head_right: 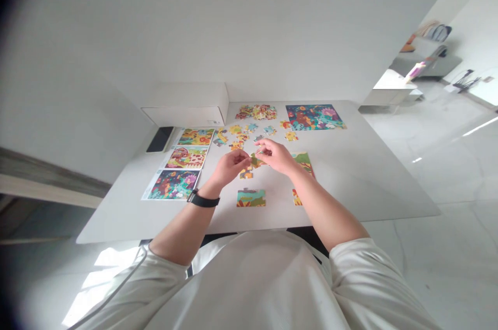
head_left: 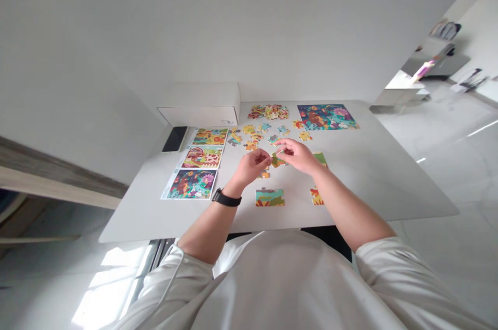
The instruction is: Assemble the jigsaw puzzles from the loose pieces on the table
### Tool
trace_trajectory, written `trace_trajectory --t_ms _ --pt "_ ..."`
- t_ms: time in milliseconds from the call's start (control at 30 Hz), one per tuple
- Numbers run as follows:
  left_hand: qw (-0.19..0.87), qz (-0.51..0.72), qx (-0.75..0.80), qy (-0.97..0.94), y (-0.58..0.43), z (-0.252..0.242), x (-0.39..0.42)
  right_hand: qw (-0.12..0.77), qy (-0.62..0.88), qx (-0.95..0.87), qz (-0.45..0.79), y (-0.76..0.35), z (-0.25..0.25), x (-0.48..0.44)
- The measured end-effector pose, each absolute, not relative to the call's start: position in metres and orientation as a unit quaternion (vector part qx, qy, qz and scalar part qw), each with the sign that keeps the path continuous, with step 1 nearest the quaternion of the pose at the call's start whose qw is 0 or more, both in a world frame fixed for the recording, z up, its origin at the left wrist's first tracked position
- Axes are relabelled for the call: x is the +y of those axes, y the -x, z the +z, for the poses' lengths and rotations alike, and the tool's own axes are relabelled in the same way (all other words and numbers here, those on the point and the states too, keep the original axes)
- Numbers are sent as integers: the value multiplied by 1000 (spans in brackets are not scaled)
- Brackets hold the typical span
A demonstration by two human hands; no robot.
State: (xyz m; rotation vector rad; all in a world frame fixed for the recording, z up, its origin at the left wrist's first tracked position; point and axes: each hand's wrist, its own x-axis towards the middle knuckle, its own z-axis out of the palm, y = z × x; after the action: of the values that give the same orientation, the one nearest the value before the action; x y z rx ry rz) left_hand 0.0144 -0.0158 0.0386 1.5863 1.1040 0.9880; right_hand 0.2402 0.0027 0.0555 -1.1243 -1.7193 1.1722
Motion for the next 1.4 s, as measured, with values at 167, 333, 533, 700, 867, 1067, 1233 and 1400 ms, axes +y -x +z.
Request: trace_trajectory --t_ms 167,333,533,700,867,1067,1233,1400 --pt "514 450 465 -563 -17 40 -42 414 448 -646 459 -250 47 -15" --pt "566 412 467 -540 -27 29 -71 400 453 -646 466 -260 37 -37" --pt "498 331 485 -638 -29 19 -97 349 468 -662 470 -271 31 -59" --pt "322 300 518 -734 -13 13 -109 291 485 -668 484 -286 25 -70" --pt "205 280 485 -803 -5 2 -118 223 519 -678 470 -294 17 -74" --pt "169 251 465 -832 -12 -11 -124 162 553 -714 398 -288 9 -72" --pt "172 227 460 -841 -18 -16 -126 125 576 -732 342 -283 14 -75" --pt "158 196 446 -859 -22 -15 -128 99 582 -747 308 -279 16 -75"
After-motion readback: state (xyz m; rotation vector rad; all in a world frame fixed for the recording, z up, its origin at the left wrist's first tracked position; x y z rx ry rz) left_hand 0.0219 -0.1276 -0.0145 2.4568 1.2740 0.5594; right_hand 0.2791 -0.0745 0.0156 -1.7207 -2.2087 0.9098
